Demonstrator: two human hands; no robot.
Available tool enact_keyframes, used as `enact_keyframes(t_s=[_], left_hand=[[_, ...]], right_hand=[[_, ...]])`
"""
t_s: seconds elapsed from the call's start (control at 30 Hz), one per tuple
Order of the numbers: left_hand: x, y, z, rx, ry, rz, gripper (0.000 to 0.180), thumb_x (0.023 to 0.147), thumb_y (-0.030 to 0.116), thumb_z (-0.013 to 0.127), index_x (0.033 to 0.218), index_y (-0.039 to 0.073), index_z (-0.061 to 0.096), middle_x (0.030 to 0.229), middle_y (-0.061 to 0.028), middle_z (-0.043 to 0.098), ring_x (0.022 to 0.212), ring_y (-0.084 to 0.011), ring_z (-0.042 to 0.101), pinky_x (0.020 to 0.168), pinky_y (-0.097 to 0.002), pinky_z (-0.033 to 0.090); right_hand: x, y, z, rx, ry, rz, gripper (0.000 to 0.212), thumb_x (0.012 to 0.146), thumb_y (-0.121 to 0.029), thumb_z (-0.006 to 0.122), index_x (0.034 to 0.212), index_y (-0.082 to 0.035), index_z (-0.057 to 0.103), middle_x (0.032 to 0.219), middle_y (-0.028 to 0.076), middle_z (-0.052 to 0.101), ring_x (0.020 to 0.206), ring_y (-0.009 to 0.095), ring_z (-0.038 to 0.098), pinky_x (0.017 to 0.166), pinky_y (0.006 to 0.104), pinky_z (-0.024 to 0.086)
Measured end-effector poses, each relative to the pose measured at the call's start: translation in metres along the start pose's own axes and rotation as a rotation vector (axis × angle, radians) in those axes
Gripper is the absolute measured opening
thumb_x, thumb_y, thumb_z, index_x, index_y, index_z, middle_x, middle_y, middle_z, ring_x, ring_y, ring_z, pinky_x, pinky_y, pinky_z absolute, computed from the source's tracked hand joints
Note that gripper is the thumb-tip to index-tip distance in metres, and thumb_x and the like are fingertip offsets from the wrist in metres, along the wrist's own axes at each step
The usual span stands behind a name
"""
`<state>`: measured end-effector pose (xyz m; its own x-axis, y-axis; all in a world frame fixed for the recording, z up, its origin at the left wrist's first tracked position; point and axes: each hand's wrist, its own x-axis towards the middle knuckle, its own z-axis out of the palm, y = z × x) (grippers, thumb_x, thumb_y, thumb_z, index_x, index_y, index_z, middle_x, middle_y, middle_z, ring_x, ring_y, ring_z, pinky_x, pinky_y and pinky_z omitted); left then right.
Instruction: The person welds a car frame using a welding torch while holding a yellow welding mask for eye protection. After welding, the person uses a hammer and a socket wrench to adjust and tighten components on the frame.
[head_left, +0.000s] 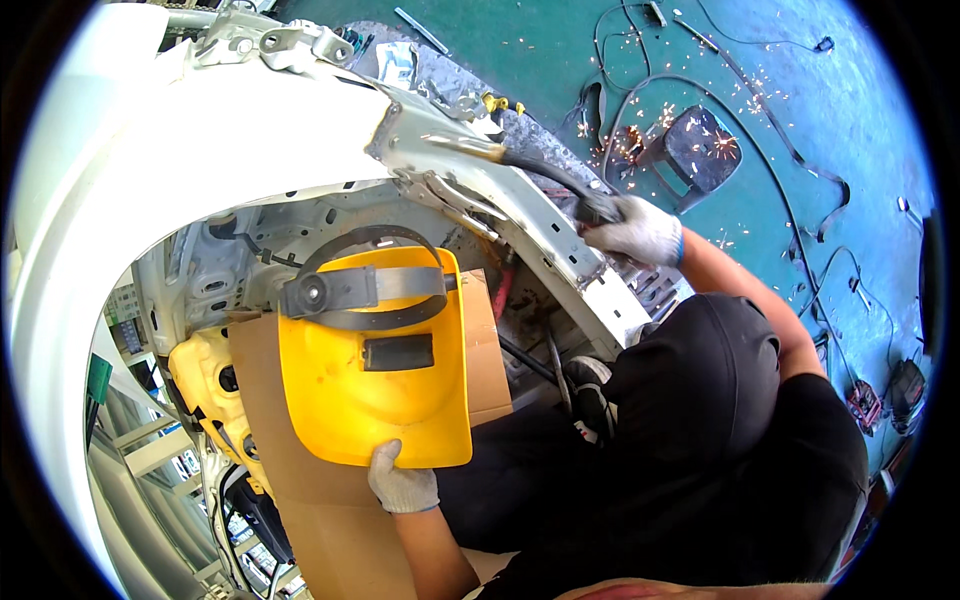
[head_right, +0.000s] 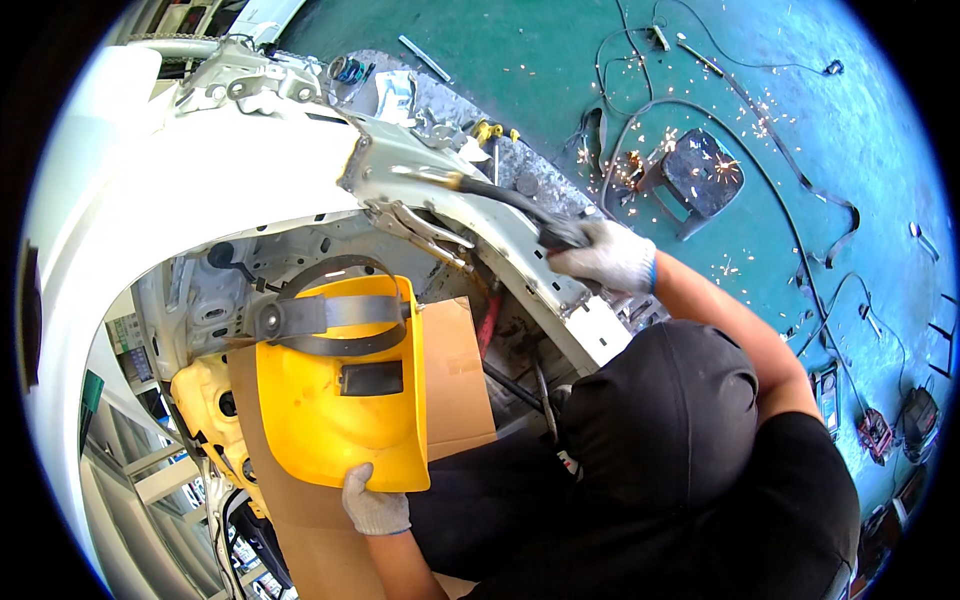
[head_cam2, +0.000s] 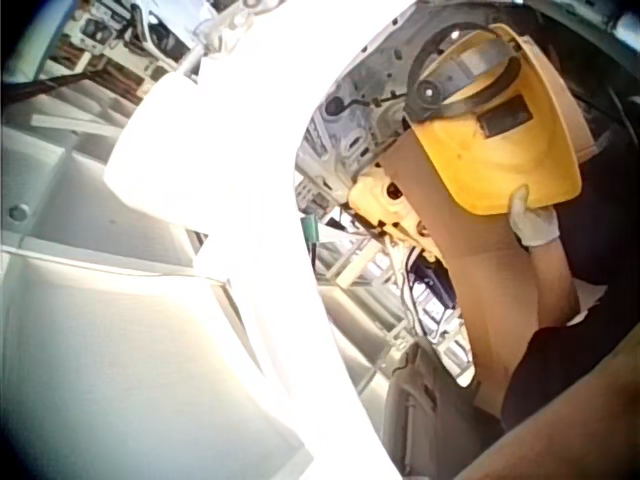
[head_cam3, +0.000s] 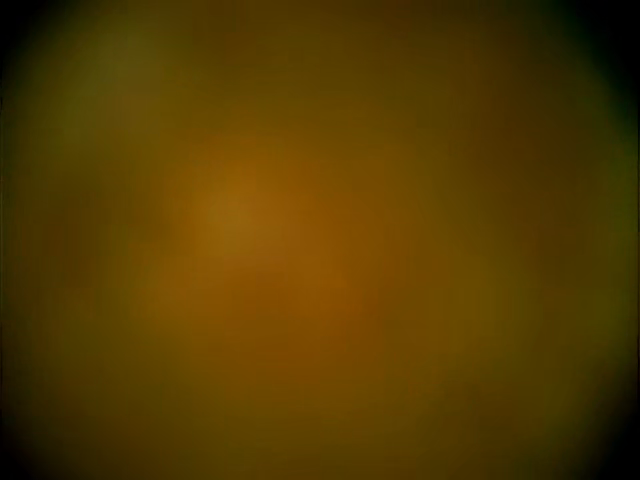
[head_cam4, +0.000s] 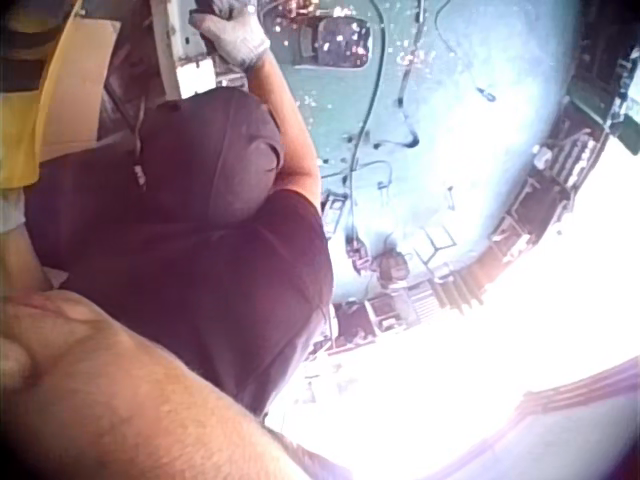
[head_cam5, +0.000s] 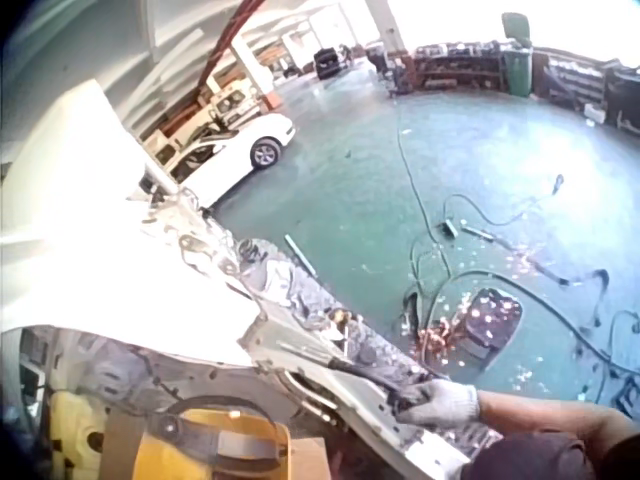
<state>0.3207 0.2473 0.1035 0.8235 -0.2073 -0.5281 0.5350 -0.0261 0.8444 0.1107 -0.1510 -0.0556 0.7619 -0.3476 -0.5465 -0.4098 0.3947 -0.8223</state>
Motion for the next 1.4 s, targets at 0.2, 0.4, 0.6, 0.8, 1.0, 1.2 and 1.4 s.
enact_keyframes(t_s=[0.2, 0.4, 0.6, 0.8, 1.0, 1.2, 1.4], left_hand=[[-0.018, 0.000, 0.009, -0.019, 0.003, 0.025, 0.064, 0.085, 0.010, 0.057, 0.148, -0.004, 0.050, 0.145, -0.0223, 0.058, 0.133, -0.0401, 0.059, 0.112, -0.0520, 0.051], [-0.020, -0.011, -0.005, -0.082, -0.010, 0.046, 0.065, 0.085, 0.010, 0.057, 0.148, -0.003, 0.050, 0.146, -0.0216, 0.057, 0.135, -0.0396, 0.057, 0.114, -0.0520, 0.049], [-0.017, -0.014, 0.010, -0.082, -0.089, 0.106, 0.064, 0.085, 0.010, 0.059, 0.147, -0.003, 0.050, 0.145, -0.0215, 0.058, 0.134, -0.0397, 0.058, 0.115, -0.0526, 0.047], [-0.006, -0.009, 0.046, -0.061, -0.145, 0.164, 0.042, 0.086, -0.002, 0.060, 0.127, -0.005, 0.065, 0.128, -0.0192, 0.067, 0.116, -0.0365, 0.068, 0.103, -0.0502, 0.057], [0.002, -0.004, 0.093, -0.113, -0.169, 0.173, 0.047, 0.083, -0.001, 0.062, 0.130, -0.002, 0.065, 0.127, -0.0184, 0.067, 0.119, -0.0354, 0.067, 0.107, -0.0499, 0.054], [-0.001, 0.002, 0.095, -0.109, -0.174, 0.176, 0.048, 0.084, 0.001, 0.060, 0.131, -0.002, 0.064, 0.127, -0.0187, 0.067, 0.119, -0.0357, 0.066, 0.106, -0.0501, 0.055], [0.016, 0.019, 0.018, 0.174, -0.097, 0.245, 0.052, 0.084, 0.004, 0.057, 0.135, -0.006, 0.059, 0.130, -0.0223, 0.065, 0.119, -0.0396, 0.066, 0.105, -0.0518, 0.056]], right_hand=[[0.050, -0.024, 0.007, 0.043, -0.137, 0.058, 0.037, 0.089, -0.036, 0.078, 0.111, -0.008, 0.068, 0.073, 0.000, 0.056, 0.056, 0.010, 0.056, 0.046, 0.0299, 0.048], [0.046, -0.029, 0.016, 0.015, -0.177, 0.034, 0.037, 0.090, -0.035, 0.077, 0.111, -0.006, 0.068, 0.072, 0.000, 0.058, 0.056, 0.010, 0.057, 0.047, 0.0298, 0.048], [0.050, -0.023, 0.010, -0.012, -0.136, 0.016, 0.033, 0.089, -0.032, 0.078, 0.107, -0.006, 0.069, 0.069, 0.001, 0.060, 0.050, 0.010, 0.055, 0.042, 0.0285, 0.044], [0.050, -0.034, 0.007, -0.081, -0.149, 0.019, 0.034, 0.089, -0.035, 0.080, 0.105, -0.006, 0.068, 0.067, 0.001, 0.059, 0.053, 0.011, 0.056, 0.048, 0.0293, 0.047], [0.090, 0.020, 0.002, 0.064, -0.184, -0.131, 0.038, 0.093, -0.041, 0.081, 0.102, -0.006, 0.070, 0.066, 0.002, 0.060, 0.053, 0.011, 0.057, 0.048, 0.0303, 0.048], [0.068, -0.013, 0.007, 0.012, -0.195, 0.012, 0.033, 0.094, -0.035, 0.079, 0.103, -0.005, 0.067, 0.066, 0.002, 0.060, 0.052, 0.011, 0.057, 0.046, 0.0296, 0.047], [0.009, 0.013, -0.006, 0.216, 0.252, -0.021, 0.032, 0.093, -0.029, 0.073, 0.113, -0.005, 0.065, 0.068, 0.001, 0.059, 0.043, 0.011, 0.052, 0.037, 0.0290, 0.041]])
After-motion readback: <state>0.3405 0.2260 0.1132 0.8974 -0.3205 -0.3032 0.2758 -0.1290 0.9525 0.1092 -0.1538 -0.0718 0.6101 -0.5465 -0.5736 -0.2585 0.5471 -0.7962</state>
